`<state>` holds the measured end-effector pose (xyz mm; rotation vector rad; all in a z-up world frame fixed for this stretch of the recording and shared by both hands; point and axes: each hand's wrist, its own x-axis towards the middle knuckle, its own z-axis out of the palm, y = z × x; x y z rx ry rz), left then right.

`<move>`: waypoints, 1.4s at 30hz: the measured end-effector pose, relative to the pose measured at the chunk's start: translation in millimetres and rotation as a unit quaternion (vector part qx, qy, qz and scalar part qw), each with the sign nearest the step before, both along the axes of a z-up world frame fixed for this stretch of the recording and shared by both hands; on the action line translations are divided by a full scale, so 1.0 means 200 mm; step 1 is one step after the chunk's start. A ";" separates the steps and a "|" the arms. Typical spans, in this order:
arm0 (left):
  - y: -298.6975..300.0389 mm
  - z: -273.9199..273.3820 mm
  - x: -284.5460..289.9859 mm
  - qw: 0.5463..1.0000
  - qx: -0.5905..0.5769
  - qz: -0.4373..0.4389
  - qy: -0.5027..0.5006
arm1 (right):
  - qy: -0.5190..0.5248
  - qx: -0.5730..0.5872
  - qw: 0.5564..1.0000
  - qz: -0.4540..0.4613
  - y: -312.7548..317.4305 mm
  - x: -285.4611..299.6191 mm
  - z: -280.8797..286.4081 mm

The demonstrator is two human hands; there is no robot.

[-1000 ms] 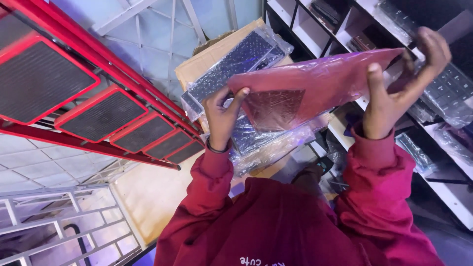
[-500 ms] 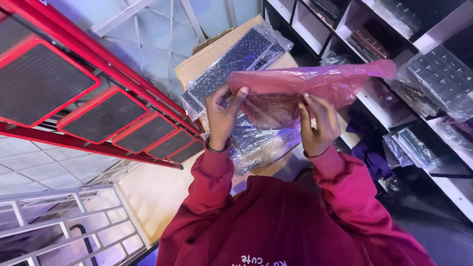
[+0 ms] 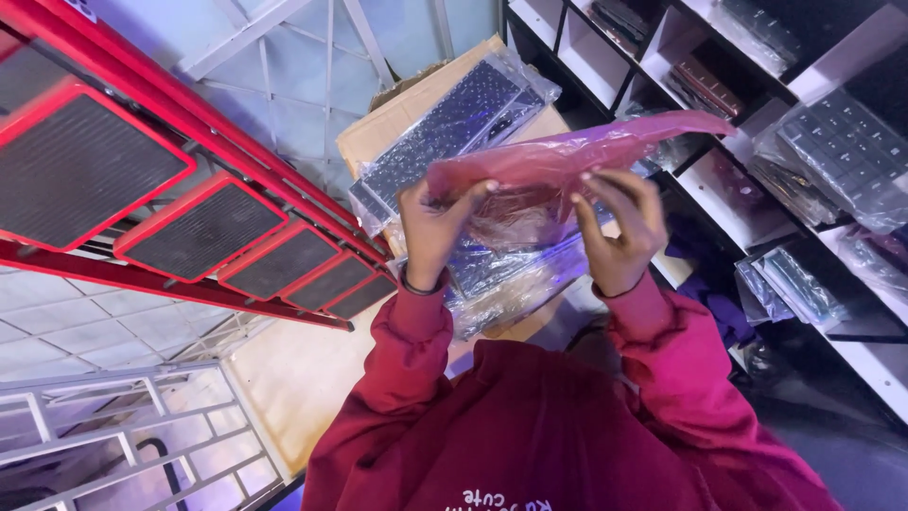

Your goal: Organizing and inspecting packaged computer keyboards on a shelf in an electronics shop.

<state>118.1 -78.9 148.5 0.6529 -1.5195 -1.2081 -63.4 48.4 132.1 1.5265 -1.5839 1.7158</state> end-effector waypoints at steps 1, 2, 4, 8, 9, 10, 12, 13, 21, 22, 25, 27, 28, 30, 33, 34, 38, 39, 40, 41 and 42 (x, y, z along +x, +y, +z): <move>0.01 0.03 0.01 1.000 0.011 0.008 0.002 | -0.008 -0.025 1.000 -0.004 0.01 -0.05 0.02; 0.02 0.06 0.01 1.000 0.023 0.017 0.005 | -0.015 -0.050 0.999 -0.006 0.01 -0.10 0.04; -0.01 0.01 0.04 1.000 -0.017 0.010 -0.008 | -0.065 -0.048 0.995 0.053 -0.02 -0.20 0.11; -0.02 0.00 0.06 0.999 -0.045 0.015 -0.010 | -0.179 0.063 0.925 0.330 -0.04 -0.43 0.13; -0.01 0.00 0.07 0.999 -0.045 0.015 -0.009 | -0.178 0.063 0.925 0.330 -0.06 -0.43 0.17; -0.01 0.01 0.07 1.000 -0.031 0.000 0.006 | -0.188 0.124 0.920 0.319 -0.08 -0.43 0.20; -0.03 -0.02 0.10 1.000 -0.015 -0.014 0.020 | -0.199 0.186 0.912 0.307 -0.12 -0.46 0.19; -0.06 -0.05 0.12 0.999 -0.032 0.005 0.011 | -0.202 0.190 0.921 0.274 -0.14 -0.49 0.14; -0.16 -0.15 0.28 0.996 0.038 0.021 0.079 | -0.083 0.099 0.963 0.237 -0.22 -0.24 0.37; -0.16 -0.15 0.30 0.999 0.008 0.033 0.036 | -0.065 0.092 0.966 0.234 -0.23 -0.20 0.41; -0.17 -0.22 0.32 0.999 -0.024 0.026 -0.008 | -0.049 0.069 0.967 0.239 -0.25 -0.15 0.42; -0.20 -0.29 0.32 0.999 -0.031 0.007 -0.006 | -0.047 0.048 0.967 0.247 -0.26 -0.17 0.40; -0.19 -0.33 0.32 0.999 -0.037 -0.024 -0.002 | -0.057 0.046 0.973 0.221 -0.26 -0.18 0.39; -0.16 -0.44 0.30 0.998 -0.042 -0.055 0.001 | -0.067 0.045 0.978 0.193 -0.25 -0.19 0.37; -0.11 -0.52 0.24 0.999 0.031 0.023 0.038 | -0.084 0.032 0.981 0.172 -0.25 -0.21 0.35; -0.09 -0.49 0.22 0.995 0.054 0.063 0.056 | -0.081 0.011 0.982 0.169 -0.26 -0.23 0.34; -0.01 -0.26 0.13 0.976 0.105 0.140 0.132 | -0.121 -0.018 0.977 0.177 -0.28 -0.25 0.29; -0.01 -0.23 0.11 0.976 0.105 0.140 0.132 | -0.122 -0.017 0.977 0.176 -0.28 -0.26 0.28; 0.00 -0.21 0.10 0.973 0.104 0.143 0.149 | -0.143 0.000 0.975 0.169 -0.28 -0.28 0.28; 0.00 -0.18 0.08 0.970 0.103 0.146 0.166 | -0.164 0.018 0.973 0.162 -0.28 -0.29 0.27; 0.01 -0.19 0.07 0.970 0.103 0.145 0.167 | -0.163 0.018 0.973 0.161 -0.27 -0.30 0.26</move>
